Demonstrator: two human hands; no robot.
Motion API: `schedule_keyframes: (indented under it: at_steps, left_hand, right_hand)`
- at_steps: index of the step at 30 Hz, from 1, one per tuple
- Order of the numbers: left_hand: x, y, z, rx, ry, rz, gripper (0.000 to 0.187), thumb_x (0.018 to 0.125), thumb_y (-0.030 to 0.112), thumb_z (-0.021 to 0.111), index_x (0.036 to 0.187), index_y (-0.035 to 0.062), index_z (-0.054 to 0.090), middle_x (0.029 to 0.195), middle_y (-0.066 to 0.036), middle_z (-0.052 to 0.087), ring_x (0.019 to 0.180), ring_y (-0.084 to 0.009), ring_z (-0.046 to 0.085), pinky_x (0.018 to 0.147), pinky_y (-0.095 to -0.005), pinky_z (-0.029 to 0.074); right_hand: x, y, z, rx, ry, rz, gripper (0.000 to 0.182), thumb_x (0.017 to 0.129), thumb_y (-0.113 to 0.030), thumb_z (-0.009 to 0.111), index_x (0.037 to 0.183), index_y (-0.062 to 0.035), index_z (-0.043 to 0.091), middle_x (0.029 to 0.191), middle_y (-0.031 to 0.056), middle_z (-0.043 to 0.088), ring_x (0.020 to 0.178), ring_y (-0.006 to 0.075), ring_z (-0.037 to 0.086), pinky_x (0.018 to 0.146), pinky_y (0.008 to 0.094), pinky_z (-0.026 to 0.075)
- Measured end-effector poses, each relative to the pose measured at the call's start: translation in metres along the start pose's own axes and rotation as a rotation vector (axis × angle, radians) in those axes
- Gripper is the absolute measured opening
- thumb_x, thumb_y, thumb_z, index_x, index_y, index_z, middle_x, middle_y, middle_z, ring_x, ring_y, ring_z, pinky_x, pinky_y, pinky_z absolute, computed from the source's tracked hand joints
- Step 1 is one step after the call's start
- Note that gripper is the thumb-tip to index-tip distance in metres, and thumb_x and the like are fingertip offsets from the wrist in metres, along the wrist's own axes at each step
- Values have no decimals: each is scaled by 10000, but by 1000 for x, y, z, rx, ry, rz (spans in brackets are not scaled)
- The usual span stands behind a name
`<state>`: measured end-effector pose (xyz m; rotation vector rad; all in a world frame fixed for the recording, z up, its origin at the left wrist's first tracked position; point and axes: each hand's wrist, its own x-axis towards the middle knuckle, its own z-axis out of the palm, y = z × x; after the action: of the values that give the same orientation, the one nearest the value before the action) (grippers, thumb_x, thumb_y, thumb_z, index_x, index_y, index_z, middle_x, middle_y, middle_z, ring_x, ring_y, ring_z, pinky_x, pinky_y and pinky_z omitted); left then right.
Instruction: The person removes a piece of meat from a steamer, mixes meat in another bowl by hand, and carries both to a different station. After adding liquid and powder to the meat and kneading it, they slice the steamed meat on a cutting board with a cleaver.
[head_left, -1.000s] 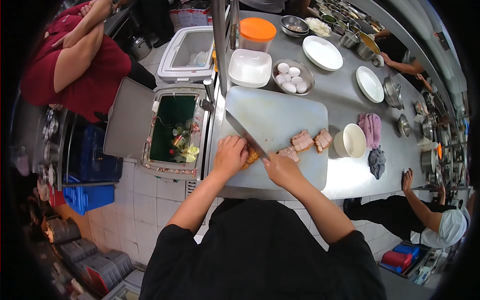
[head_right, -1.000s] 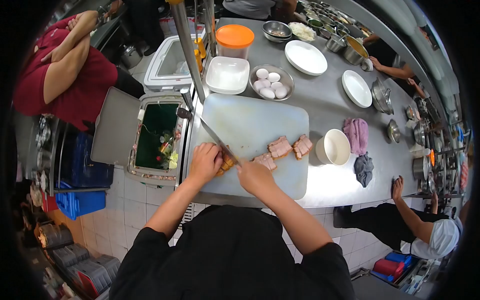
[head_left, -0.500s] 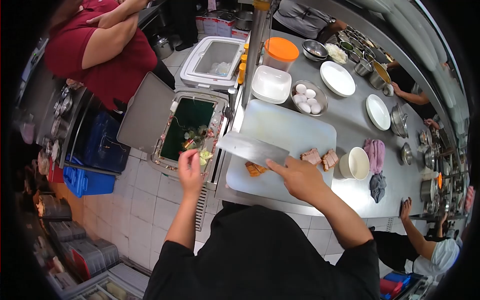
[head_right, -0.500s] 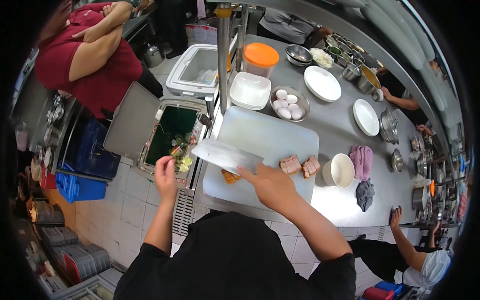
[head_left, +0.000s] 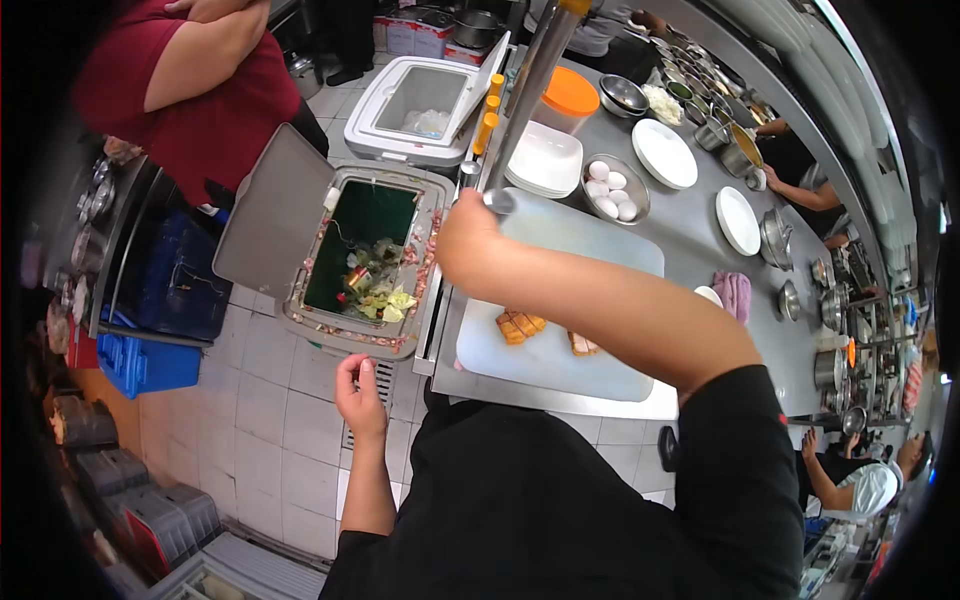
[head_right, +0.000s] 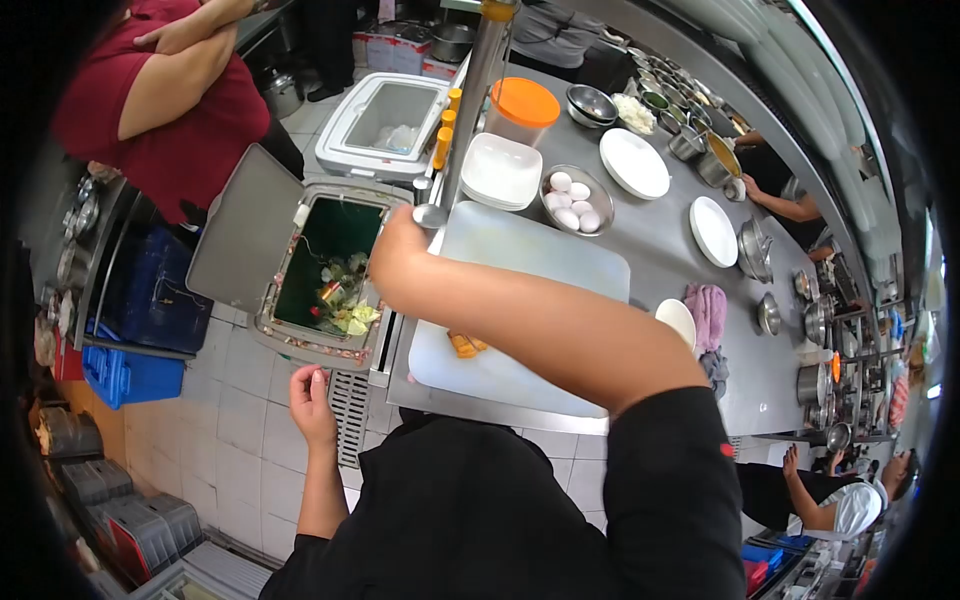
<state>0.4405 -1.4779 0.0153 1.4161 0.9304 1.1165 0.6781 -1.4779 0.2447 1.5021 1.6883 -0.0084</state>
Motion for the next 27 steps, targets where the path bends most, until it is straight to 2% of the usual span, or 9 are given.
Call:
schedule_keyframes:
  at_steps: [5,7,9,11,13,15,19,25,27]
  left_hand:
    - [-1,18,17,58,-126,77,112,959,101,582,986,2,626,886,-54,630,802,-127,554,740,-264,450]
    - [-7,20,25,126,-179,118,106,953,95,584,961,0,630,877,-65,627,790,-141,559,723,-268,452]
    - [-11,22,32,139,-248,100,94,946,83,589,954,-2,630,880,-73,631,779,-152,563,715,-278,459]
    - [-14,18,40,135,-264,119,82,940,64,592,958,-7,628,888,-75,632,777,-154,565,712,-283,463]
    - [-14,32,58,109,-322,116,78,938,51,591,946,-18,626,890,-77,633,771,-157,565,713,-285,466]
    - [-13,61,89,153,-482,238,79,935,43,588,954,-19,634,892,-85,632,765,-161,564,713,-281,466]
    - [-25,99,188,273,-843,506,247,857,157,683,1056,14,652,1038,-140,644,939,-283,618,835,-377,476]
    - [-90,89,326,871,-926,885,692,803,332,700,1365,8,458,1295,-143,553,1189,-297,526,1004,-505,338]
    - [-103,85,346,978,-944,801,752,780,331,714,1388,0,421,1269,-141,557,1178,-298,528,987,-498,341]
  right_hand:
    - [94,-55,54,89,8,51,293,836,-270,680,1105,-183,758,1145,35,718,1043,256,654,818,507,408]
    - [117,-83,95,2,284,37,237,825,-226,660,1031,-175,766,1048,44,727,1025,266,649,859,525,410]
    - [92,-97,89,347,491,150,209,791,-179,646,973,-139,739,965,66,706,986,289,644,893,487,428]
    - [55,-115,103,826,952,48,190,758,-145,641,940,-110,688,928,80,676,934,299,639,889,409,452]
    - [-8,-110,118,1053,1087,-42,211,757,-116,642,965,-88,659,973,97,672,920,289,640,863,395,470]
    - [-57,-85,165,1096,1133,122,203,769,-95,643,971,-94,664,975,104,676,924,284,639,844,424,483]
    - [-160,-14,284,1094,820,720,320,832,-148,642,1149,-107,665,1045,112,691,1014,316,621,925,444,464]
    - [-189,-1,382,892,564,558,531,792,-196,694,1300,-112,567,1155,86,660,1128,284,563,950,470,422]
    - [-183,-1,387,788,585,461,543,769,-218,716,1286,-117,581,1127,67,660,1111,261,564,941,443,408]
